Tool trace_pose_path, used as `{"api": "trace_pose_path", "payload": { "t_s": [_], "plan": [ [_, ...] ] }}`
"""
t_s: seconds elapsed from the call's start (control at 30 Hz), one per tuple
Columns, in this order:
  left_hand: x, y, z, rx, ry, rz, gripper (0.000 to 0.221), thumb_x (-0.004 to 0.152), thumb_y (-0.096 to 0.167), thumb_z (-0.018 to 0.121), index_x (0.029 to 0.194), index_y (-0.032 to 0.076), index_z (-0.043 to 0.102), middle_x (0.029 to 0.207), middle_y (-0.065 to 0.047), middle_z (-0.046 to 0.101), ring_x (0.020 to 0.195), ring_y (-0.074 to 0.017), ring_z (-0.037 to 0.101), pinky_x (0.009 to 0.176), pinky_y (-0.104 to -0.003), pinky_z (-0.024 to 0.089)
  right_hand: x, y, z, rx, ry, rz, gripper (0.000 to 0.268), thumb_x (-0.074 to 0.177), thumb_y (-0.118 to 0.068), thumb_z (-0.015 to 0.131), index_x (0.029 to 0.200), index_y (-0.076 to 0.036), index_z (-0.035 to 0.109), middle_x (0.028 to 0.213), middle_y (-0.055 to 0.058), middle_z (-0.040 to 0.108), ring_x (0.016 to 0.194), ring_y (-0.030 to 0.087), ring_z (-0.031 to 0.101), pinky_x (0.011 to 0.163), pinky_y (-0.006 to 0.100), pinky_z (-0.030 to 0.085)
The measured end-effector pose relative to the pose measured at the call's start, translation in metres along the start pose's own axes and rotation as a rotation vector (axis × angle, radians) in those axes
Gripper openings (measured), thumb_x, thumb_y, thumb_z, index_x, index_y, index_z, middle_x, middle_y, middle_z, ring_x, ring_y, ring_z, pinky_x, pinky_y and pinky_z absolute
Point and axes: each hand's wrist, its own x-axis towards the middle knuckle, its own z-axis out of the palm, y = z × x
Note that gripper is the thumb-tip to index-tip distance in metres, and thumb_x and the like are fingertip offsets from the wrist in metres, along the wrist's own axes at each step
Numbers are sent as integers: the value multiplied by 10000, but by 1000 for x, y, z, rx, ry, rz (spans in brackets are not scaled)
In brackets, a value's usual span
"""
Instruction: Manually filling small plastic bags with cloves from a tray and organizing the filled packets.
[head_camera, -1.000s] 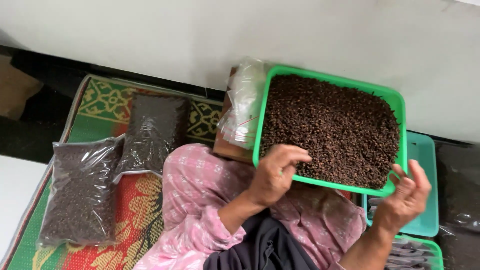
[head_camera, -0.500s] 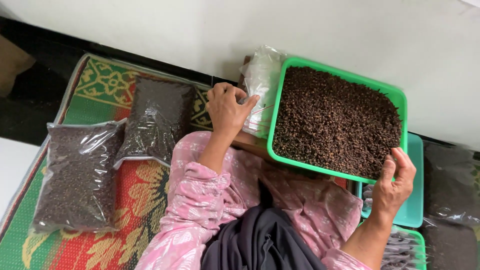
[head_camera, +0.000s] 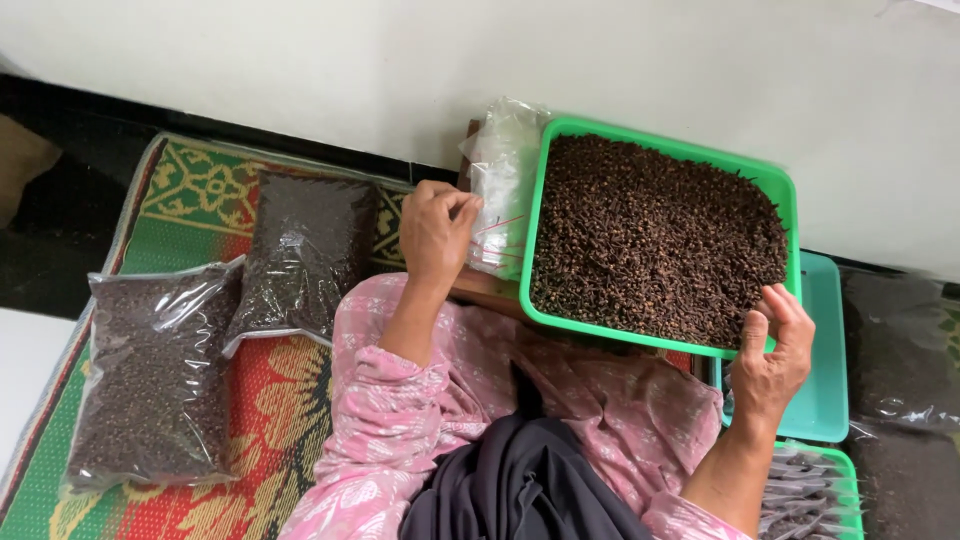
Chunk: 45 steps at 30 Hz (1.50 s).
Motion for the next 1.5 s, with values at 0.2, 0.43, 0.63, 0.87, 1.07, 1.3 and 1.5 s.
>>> {"api": "trace_pose_path", "payload": {
  "t_s": [0.2, 0.43, 0.63, 0.87, 1.07, 1.3, 1.5],
  "plan": [
    [-12, 32, -19, -625, 9, -97, 204, 892, 309, 776, 933, 113, 811, 991, 15, 709, 820, -87, 642, 758, -230, 525, 0, 2, -2, 153, 34, 78, 263, 1128, -25, 538, 1382, 11, 599, 1451, 231, 544, 1290, 312, 575, 1083, 394, 480],
    [-46, 91, 42, -1191, -299, -148, 160, 903, 218, 807, 1015, 105, 795, 973, 42, 741, 742, 13, 562, 631, -113, 486, 20, -68, 33, 506, -78, 131, 392, 1030, -138, 614, 1416, -70, 601, 1366, 197, 616, 1238, 317, 611, 1016, 454, 528],
    [-67, 123, 64, -1241, -359, -147, 150, 898, 223, 825, 983, 102, 801, 940, 29, 736, 711, 13, 533, 577, -125, 440, 26, -69, 90, 1381, -176, 418, 442, 1010, -34, 552, 1447, 15, 497, 1289, 287, 649, 1079, 233, 721, 879, 268, 640],
    [-49, 127, 48, -1126, -472, 31, 333, 847, 227, 876, 1140, 100, 782, 958, -8, 777, 823, -7, 620, 722, -191, 547, 42, -63, 65, 971, -164, 284, 149, 959, 12, 689, 1104, 32, 716, 794, 202, 727, 702, 161, 710, 668, 293, 624],
    [-44, 134, 40, -926, -383, 93, 177, 823, 276, 895, 875, 135, 802, 602, 37, 652, 610, 14, 480, 567, -182, 446, 45, -75, 52, 911, -150, 327, 150, 980, -26, 685, 1120, 14, 721, 778, 122, 702, 702, 103, 672, 683, 247, 599],
    [-53, 129, 54, -837, -314, 139, 235, 871, 392, 851, 800, 179, 779, 529, 28, 596, 567, -12, 454, 554, -230, 444, 37, -65, 59, 951, -164, 371, 269, 1063, -176, 596, 1227, -5, 724, 858, 66, 701, 759, 46, 628, 730, 257, 606],
    [-50, 124, 43, -852, -487, 244, 398, 953, 303, 774, 1304, 130, 699, 932, -118, 791, 969, -234, 725, 937, -469, 557, 38, -62, 62, 919, -149, 314, 125, 994, -29, 678, 1097, 17, 733, 736, 99, 690, 662, 88, 631, 653, 239, 557]
  ]
}}
